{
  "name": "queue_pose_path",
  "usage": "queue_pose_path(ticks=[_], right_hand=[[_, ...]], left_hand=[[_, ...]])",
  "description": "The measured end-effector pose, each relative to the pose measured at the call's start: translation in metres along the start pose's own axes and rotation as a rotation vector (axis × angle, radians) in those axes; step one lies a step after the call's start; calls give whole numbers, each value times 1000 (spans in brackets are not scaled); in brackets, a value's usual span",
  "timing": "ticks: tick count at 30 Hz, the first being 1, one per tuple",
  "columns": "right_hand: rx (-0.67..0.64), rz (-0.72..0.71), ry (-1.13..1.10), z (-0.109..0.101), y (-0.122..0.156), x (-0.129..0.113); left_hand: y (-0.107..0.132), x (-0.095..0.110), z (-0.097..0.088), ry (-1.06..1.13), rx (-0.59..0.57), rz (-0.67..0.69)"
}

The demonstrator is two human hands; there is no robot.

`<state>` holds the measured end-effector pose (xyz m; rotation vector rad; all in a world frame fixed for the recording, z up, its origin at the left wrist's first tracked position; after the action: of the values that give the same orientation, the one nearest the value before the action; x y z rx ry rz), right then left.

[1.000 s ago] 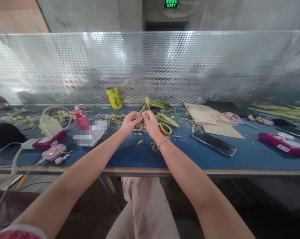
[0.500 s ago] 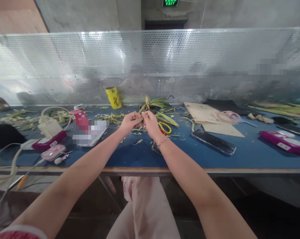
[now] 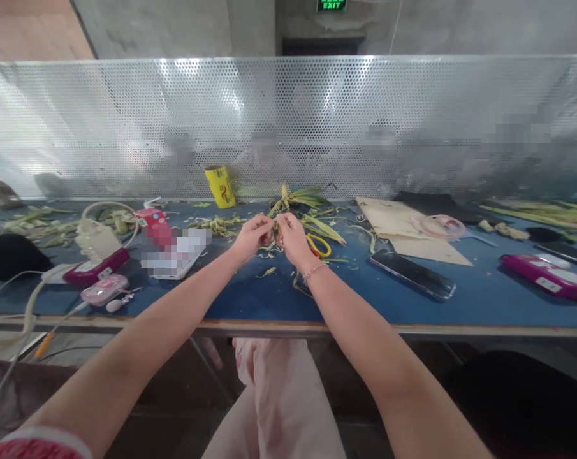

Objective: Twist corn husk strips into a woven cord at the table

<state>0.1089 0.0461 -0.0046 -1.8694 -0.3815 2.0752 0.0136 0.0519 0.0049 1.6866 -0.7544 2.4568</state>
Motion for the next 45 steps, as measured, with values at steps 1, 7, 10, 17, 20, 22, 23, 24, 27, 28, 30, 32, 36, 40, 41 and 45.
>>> queue_pose_path(ticks=[1,7,10,17,20,22,23,24,27,28,30,32,36,40,41,45], right_hand=[[-7,-1,13,0,0,0],[-48,-43,31,1,-1,1],[-55,-59,70,0,-2,2],[-51,-110,175,-4,-5,3],[-21,-96,244,-7,-3,0],[17,-80,306,-9,-1,-2],[37,-84,336,-10,0,-4],[53,-96,364,-11,1,-6],[76,-147,413,-12,2,-11],[74,-155,416,-13,2,-11],[53,-161,405,-12,2,-13],[17,-154,371,-10,1,-13],[-40,-121,291,-5,0,-10],[-61,-126,275,-2,-1,-5],[-70,-130,268,-1,-1,-4],[-91,-127,252,0,-3,2]], left_hand=[[0,-2,-1,43,30,-21],[-2,-11,-7,118,136,-167],[-1,-9,-7,126,148,-173],[0,-3,-9,7,179,-116],[0,2,-9,-140,191,-47],[1,5,-7,-255,178,2],[1,7,-6,-302,167,17],[2,7,-5,-338,154,25],[2,8,-3,-374,126,38],[2,8,-3,-358,129,39],[2,6,-4,-294,153,29],[0,3,-7,-217,190,21],[-3,0,-15,-204,278,50],[-4,2,-22,-363,367,91],[-4,3,-24,-405,387,106],[-3,9,-25,-506,438,173]])
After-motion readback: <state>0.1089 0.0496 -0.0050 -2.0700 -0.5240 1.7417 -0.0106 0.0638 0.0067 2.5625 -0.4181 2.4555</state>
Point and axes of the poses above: each hand's wrist, its own y-axis away from the middle knuckle, its own z-axis out of the palm, x = y × z, the point moved 5 cm from there along -y, towards the middle knuckle, and after that the axes turned 11 degrees about y, right-handed, at the moved point
